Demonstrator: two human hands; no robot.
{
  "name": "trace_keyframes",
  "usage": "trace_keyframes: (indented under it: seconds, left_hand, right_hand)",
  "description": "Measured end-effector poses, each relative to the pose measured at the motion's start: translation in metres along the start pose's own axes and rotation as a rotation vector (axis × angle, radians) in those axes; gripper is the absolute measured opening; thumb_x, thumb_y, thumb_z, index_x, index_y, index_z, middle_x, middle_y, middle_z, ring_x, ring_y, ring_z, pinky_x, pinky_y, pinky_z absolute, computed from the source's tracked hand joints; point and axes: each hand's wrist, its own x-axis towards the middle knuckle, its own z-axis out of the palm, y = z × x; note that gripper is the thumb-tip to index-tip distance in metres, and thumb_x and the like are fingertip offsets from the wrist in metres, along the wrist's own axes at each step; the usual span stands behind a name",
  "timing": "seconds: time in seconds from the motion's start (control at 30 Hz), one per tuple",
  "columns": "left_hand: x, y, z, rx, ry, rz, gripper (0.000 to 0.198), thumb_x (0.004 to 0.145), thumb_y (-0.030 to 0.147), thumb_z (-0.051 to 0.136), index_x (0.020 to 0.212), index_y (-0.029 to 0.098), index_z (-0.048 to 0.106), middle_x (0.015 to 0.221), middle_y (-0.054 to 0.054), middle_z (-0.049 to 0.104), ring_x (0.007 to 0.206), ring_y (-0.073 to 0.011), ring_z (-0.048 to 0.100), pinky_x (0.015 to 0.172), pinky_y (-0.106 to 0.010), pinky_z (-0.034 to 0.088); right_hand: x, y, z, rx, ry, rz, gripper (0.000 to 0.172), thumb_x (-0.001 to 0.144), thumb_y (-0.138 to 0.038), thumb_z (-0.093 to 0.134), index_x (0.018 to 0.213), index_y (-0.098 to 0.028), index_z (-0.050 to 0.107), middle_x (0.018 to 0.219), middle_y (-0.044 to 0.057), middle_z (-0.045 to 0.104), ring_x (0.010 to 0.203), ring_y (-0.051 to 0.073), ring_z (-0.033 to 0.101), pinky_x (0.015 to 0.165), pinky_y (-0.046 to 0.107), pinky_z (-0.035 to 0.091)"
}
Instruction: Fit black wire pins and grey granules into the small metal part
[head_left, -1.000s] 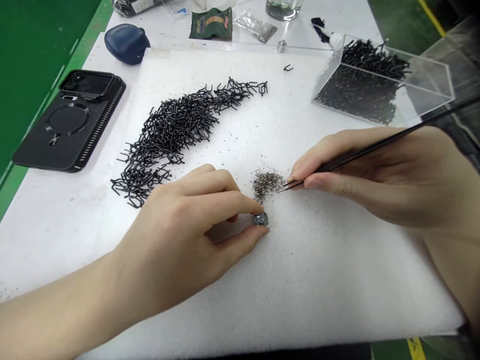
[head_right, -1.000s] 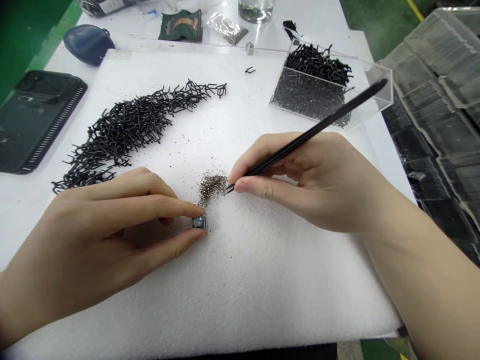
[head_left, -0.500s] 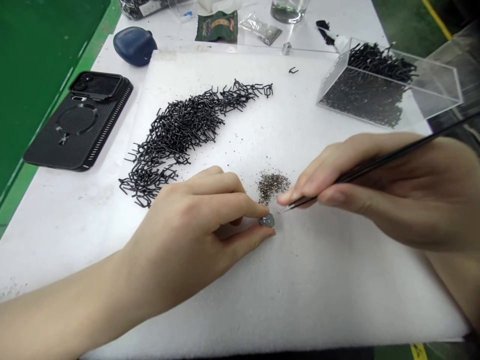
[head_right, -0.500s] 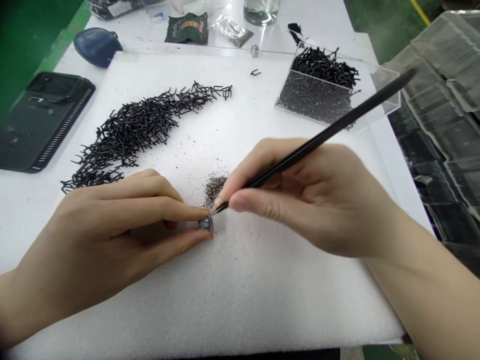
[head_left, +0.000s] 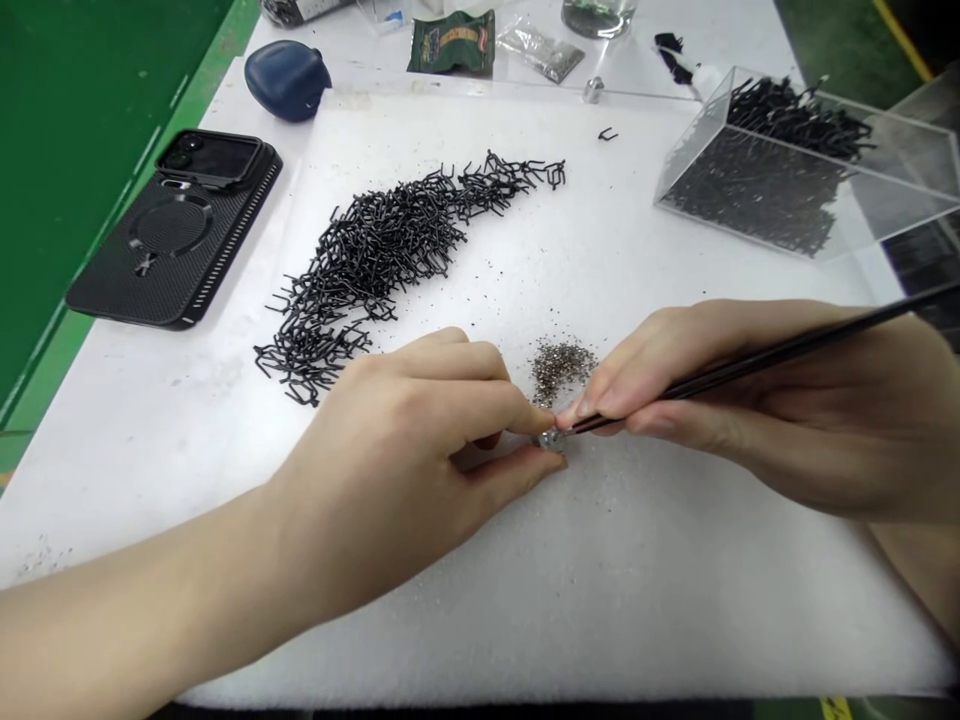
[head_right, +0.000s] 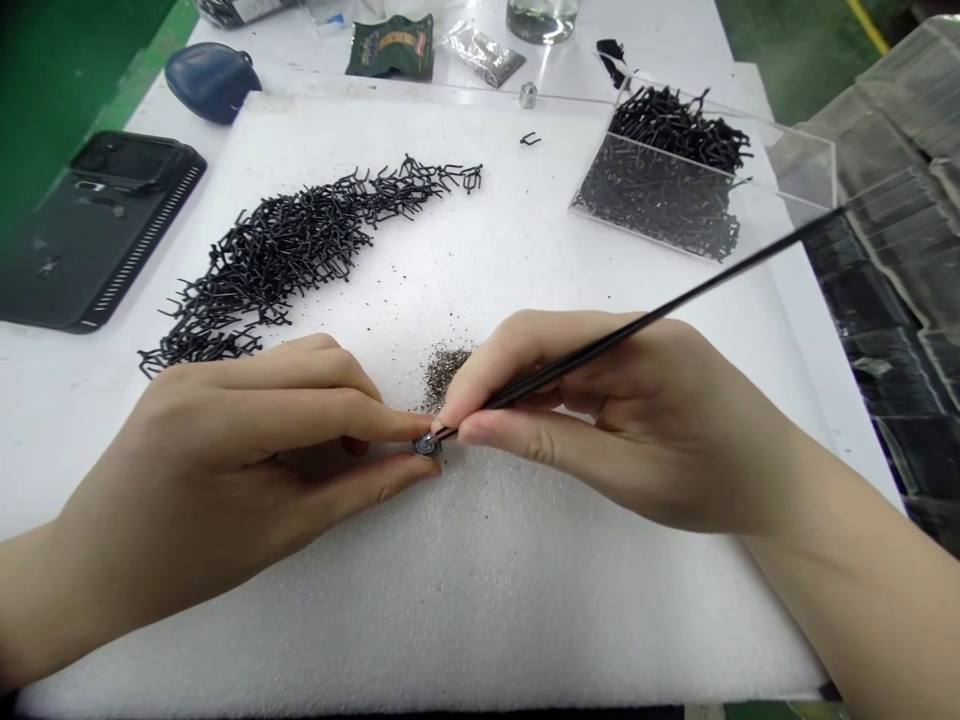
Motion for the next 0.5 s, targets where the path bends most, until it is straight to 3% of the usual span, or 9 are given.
trace_keyframes:
  seconds: [0.5]
  left_hand:
    - [-0.0007, -0.001, 0.0003, 0.005, -0.002, -0.002, 0.004, 0.088, 0.016, 0.084, 0.092, 0.016, 0.085, 0.075, 0.002, 0.07, 0.074, -0.0108, 0.065, 0.063, -0.022, 0.048]
  right_hand:
    - [-0.0009, 0.0038, -0.0008, 0.011, 0.012, -0.024, 0.018, 0.093, -0.017, 0.078, 0.104, -0.031, 0.081, 0.1, 0.001, 0.083, 0.092, 0.022, 0.08, 0.071, 0.03, 0.065]
